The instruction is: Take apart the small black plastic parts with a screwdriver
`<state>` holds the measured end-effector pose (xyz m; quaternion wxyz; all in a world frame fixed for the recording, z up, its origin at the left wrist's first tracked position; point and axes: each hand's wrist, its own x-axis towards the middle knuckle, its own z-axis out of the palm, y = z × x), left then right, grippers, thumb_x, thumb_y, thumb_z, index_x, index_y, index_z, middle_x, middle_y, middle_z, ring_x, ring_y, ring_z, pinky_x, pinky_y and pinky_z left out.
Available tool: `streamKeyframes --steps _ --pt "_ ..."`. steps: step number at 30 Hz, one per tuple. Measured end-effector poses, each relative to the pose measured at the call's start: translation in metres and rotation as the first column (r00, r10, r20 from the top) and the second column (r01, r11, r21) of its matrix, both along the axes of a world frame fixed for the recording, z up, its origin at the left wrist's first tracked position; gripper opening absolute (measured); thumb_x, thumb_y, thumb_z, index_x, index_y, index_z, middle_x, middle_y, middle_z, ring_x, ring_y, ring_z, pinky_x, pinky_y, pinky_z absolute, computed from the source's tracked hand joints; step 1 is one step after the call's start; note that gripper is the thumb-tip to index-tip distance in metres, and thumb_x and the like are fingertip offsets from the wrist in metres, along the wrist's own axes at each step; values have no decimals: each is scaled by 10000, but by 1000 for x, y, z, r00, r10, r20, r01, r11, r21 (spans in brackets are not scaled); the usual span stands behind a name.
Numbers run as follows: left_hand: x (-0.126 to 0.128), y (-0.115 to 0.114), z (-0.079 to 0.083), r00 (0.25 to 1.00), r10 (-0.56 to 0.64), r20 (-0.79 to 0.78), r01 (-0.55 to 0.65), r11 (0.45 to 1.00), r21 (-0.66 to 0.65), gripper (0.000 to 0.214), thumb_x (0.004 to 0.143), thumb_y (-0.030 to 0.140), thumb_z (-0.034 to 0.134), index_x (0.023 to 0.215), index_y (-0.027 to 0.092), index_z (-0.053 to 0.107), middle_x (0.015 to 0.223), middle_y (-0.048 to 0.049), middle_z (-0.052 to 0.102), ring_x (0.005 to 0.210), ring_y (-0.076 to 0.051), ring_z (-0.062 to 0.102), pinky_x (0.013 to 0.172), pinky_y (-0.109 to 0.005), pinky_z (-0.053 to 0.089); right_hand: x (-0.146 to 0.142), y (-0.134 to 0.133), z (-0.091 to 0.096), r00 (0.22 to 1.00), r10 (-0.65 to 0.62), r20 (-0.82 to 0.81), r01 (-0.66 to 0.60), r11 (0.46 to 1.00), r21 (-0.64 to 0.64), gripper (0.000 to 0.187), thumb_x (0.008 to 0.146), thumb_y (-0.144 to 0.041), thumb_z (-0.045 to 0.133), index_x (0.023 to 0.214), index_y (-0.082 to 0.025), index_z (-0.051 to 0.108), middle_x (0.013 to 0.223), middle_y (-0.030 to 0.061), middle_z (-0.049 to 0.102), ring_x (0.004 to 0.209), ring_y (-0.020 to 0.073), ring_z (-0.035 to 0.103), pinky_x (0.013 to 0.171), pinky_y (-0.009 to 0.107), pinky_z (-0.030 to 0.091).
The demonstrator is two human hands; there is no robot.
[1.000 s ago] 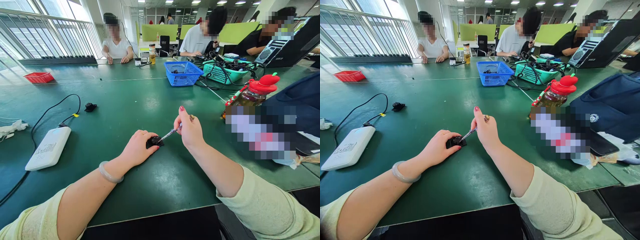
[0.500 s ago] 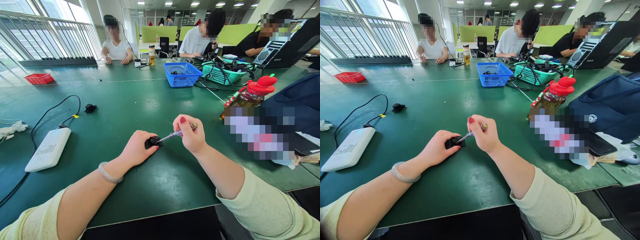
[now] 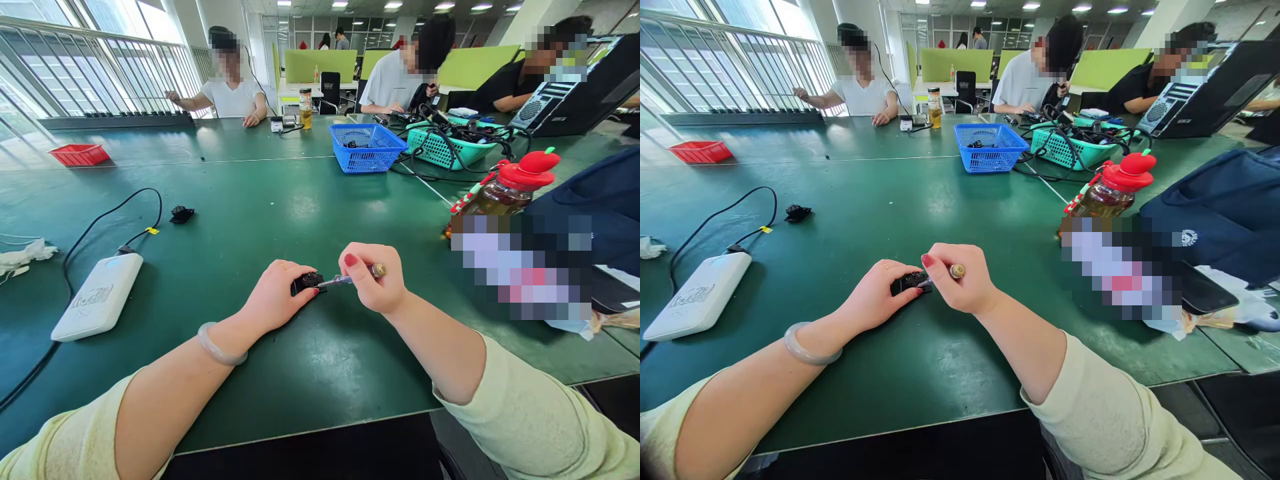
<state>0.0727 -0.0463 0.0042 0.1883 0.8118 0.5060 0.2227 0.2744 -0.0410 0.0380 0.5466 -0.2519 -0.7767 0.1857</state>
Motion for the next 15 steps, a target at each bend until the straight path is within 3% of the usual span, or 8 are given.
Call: streamKeyframes --steps 15 --pt "0 1 -1 999 -36 -2 36 999 21 266 919 374 652 1128 239 744 1088 -60 765 1063 -275 634 1016 -480 490 -3 -6 3 997 67 43 -74 984 164 441 1028 -326 428 601 -222 468 492 -40 450 447 91 374 459 235 318"
